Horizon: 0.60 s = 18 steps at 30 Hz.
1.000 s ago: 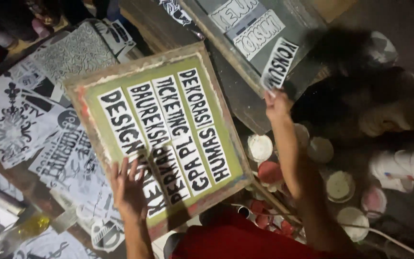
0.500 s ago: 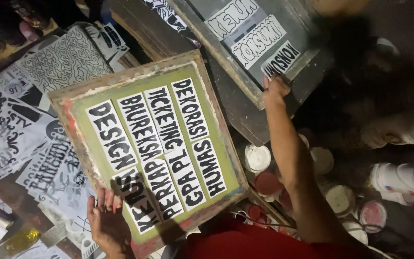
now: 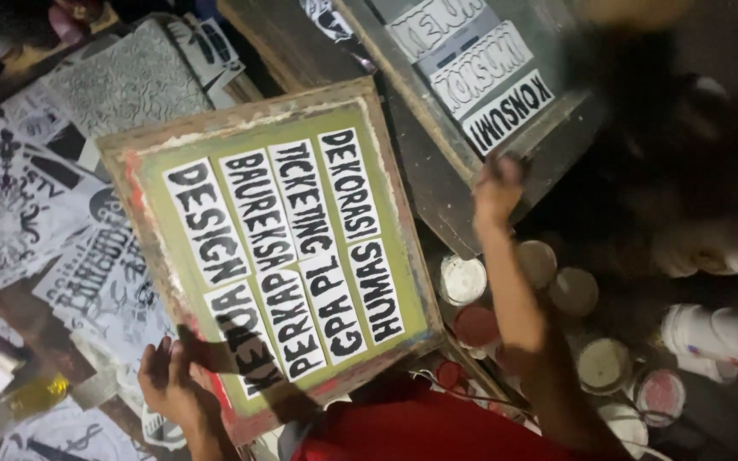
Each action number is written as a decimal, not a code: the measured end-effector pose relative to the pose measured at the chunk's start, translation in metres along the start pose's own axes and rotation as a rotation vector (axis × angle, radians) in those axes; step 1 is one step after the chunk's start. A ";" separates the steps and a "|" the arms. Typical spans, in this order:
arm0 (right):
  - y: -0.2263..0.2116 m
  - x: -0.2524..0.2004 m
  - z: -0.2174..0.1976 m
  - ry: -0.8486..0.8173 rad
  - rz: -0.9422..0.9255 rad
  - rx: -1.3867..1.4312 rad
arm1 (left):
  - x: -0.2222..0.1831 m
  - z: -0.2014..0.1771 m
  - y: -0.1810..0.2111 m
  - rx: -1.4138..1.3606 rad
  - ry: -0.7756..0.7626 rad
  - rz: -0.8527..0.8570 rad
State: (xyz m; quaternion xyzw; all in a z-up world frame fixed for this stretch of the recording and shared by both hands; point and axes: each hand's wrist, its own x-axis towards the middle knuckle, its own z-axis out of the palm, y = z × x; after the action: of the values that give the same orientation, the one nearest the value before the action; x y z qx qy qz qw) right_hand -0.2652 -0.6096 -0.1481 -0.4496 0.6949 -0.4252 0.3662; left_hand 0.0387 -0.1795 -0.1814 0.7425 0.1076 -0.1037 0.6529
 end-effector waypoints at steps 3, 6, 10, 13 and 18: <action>0.119 -0.039 -0.011 -0.344 -0.070 -0.357 | 0.023 -0.018 -0.044 0.223 0.052 -0.015; 0.149 -0.090 -0.014 -0.518 0.024 -0.612 | 0.019 -0.017 -0.032 0.373 -0.047 -0.167; 0.158 -0.094 -0.015 -0.505 0.064 -0.528 | 0.018 -0.021 -0.048 0.510 -0.075 -0.041; 0.138 -0.103 -0.006 -0.524 0.312 -0.574 | 0.018 -0.005 -0.030 0.567 -0.158 -0.146; 0.093 -0.148 0.005 -0.349 0.302 -0.280 | 0.031 -0.012 -0.080 0.364 -0.013 -0.135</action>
State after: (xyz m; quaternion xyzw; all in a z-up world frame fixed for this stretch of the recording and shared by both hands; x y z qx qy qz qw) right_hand -0.2415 -0.4509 -0.2174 -0.4538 0.7326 -0.1817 0.4737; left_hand 0.0453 -0.1569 -0.2644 0.8387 0.1323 -0.1699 0.5002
